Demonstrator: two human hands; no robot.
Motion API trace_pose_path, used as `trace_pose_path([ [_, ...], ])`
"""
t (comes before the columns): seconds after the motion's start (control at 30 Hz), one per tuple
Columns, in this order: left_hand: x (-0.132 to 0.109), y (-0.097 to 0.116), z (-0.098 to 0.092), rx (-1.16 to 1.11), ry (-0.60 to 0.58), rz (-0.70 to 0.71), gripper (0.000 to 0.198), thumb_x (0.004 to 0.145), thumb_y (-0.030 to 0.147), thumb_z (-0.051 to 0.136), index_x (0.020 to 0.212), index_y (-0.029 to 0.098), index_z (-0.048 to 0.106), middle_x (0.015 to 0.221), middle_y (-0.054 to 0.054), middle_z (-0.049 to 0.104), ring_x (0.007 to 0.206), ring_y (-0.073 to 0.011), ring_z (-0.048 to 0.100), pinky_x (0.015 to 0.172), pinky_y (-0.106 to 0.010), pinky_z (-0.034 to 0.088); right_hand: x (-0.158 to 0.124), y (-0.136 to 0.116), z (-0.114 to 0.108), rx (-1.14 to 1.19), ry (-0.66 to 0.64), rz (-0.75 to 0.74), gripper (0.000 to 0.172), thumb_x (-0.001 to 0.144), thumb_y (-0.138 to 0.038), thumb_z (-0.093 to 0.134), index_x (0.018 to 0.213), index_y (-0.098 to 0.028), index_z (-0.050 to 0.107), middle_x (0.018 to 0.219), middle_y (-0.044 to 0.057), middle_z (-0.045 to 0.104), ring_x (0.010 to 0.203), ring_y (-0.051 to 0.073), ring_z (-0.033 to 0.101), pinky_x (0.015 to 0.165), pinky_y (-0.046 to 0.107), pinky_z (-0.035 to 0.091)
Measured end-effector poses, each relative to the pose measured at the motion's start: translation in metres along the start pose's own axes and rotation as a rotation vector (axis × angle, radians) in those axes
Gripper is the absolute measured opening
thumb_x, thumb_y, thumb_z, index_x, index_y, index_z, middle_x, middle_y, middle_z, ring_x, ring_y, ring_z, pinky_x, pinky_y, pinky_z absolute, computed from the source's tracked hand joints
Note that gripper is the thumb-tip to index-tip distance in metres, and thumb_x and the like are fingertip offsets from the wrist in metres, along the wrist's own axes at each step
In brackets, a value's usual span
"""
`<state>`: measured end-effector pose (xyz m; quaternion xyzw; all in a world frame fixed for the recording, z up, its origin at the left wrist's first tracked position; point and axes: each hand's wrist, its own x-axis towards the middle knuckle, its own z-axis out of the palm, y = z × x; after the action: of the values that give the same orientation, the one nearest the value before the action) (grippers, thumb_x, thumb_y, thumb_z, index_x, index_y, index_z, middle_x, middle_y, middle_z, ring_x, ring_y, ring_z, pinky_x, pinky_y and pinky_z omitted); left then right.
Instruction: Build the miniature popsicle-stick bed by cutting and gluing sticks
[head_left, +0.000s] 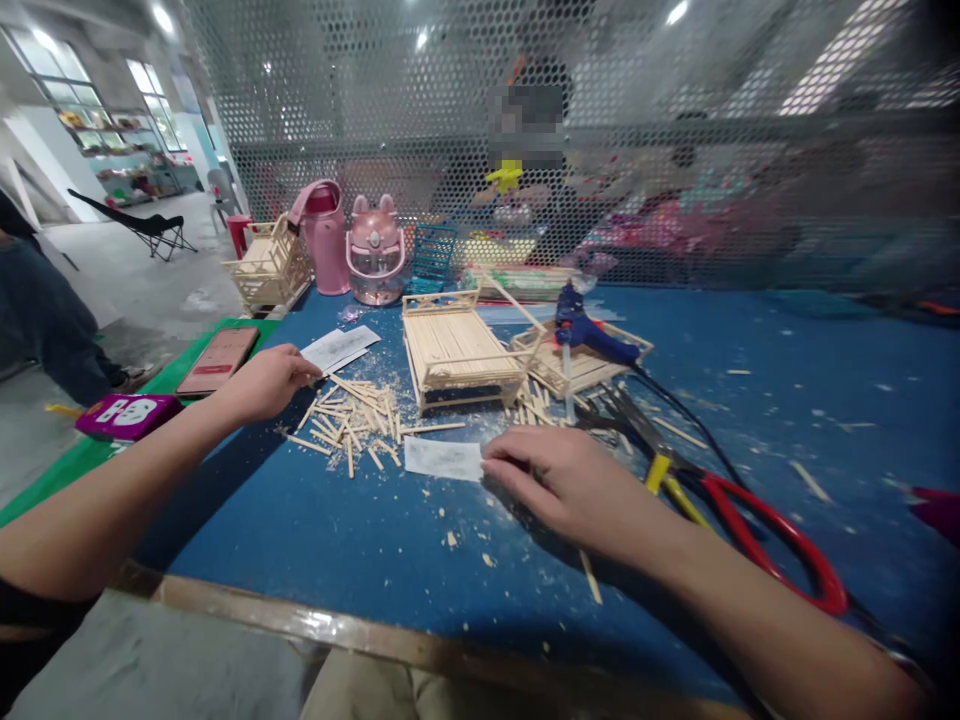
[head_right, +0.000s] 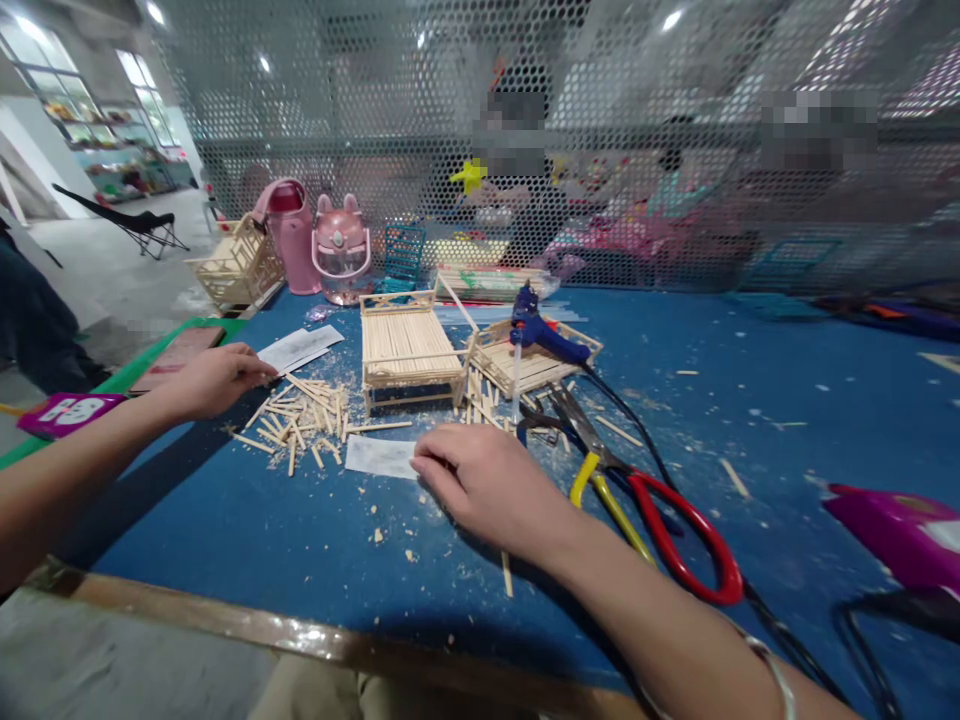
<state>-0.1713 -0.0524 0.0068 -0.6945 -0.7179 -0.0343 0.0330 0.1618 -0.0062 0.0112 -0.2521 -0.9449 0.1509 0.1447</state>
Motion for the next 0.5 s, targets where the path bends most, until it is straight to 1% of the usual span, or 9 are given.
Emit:
trace_pose_path([
  [0.03, -0.001, 0.0, -0.001, 0.02, 0.018, -0.018, 0.037, 0.083, 0.025, 0.038, 0.101, 0.02, 0.069, 0.092, -0.008, 0.062, 0.082, -0.018, 0.058, 0.079, -0.027, 0.043, 0.0, 0.0, 0.0, -0.007, -0.001, 0.01, 0.024, 0.086, -0.026, 0.043, 0.075, -0.018, 0.063, 0.073, 0.004, 0.065, 0.066, 0.014, 0.056, 0.062, 0.027, 0.038],
  [0.1, -0.003, 0.001, -0.001, 0.033, 0.022, 0.008, 0.035, 0.082, 0.026, 0.041, 0.1, 0.021, 0.07, 0.092, -0.008, 0.061, 0.083, -0.0185, 0.058, 0.08, -0.028, 0.043, 0.0, 0.0, -0.001, -0.027, -0.008, 0.047, 0.023, 0.085, -0.027, 0.044, 0.075, -0.018, 0.063, 0.074, 0.004, 0.065, 0.065, 0.014, 0.055, 0.061, 0.027, 0.038],
  [0.2, -0.003, 0.0, 0.001, -0.002, -0.024, 0.097, 0.032, 0.081, 0.03, 0.044, 0.095, 0.021, 0.072, 0.09, -0.007, 0.062, 0.085, -0.0193, 0.057, 0.08, -0.028, 0.042, 0.001, 0.001, -0.001, -0.055, -0.023, 0.116, 0.02, 0.082, -0.027, 0.047, 0.073, -0.018, 0.063, 0.074, 0.004, 0.065, 0.063, 0.014, 0.054, 0.06, 0.027, 0.037],
  [0.27, 0.0, 0.0, 0.006, -0.028, -0.033, 0.108, 0.032, 0.081, 0.031, 0.044, 0.09, 0.021, 0.072, 0.089, -0.008, 0.063, 0.085, -0.0199, 0.057, 0.079, -0.029, 0.042, 0.002, 0.001, -0.002, -0.06, -0.023, 0.137, 0.019, 0.081, -0.027, 0.048, 0.073, -0.018, 0.063, 0.072, 0.004, 0.064, 0.062, 0.014, 0.053, 0.059, 0.027, 0.037],
  [0.33, 0.004, 0.0, 0.009, -0.056, -0.028, 0.099, 0.031, 0.08, 0.032, 0.043, 0.084, 0.019, 0.071, 0.088, -0.008, 0.063, 0.084, -0.0203, 0.056, 0.079, -0.029, 0.041, 0.002, 0.002, -0.002, -0.059, -0.022, 0.142, 0.019, 0.081, -0.027, 0.048, 0.072, -0.018, 0.063, 0.072, 0.003, 0.064, 0.062, 0.014, 0.053, 0.06, 0.027, 0.037],
  [0.4, 0.006, 0.001, 0.009, -0.097, -0.014, 0.069, 0.03, 0.079, 0.03, 0.041, 0.078, 0.017, 0.068, 0.085, -0.008, 0.063, 0.082, -0.0201, 0.056, 0.076, -0.029, 0.041, 0.002, 0.002, -0.003, -0.055, -0.025, 0.142, 0.02, 0.081, -0.028, 0.047, 0.072, -0.019, 0.062, 0.072, 0.003, 0.064, 0.063, 0.014, 0.053, 0.06, 0.028, 0.037],
  [0.5, 0.004, 0.002, -0.003, -0.21, 0.058, -0.048, 0.028, 0.079, 0.032, 0.038, 0.078, 0.016, 0.061, 0.076, -0.005, 0.061, 0.07, -0.0172, 0.054, 0.064, -0.026, 0.041, 0.001, 0.002, -0.002, -0.046, -0.03, 0.14, 0.021, 0.082, -0.028, 0.047, 0.072, -0.019, 0.062, 0.073, 0.003, 0.064, 0.063, 0.014, 0.054, 0.06, 0.028, 0.037],
])
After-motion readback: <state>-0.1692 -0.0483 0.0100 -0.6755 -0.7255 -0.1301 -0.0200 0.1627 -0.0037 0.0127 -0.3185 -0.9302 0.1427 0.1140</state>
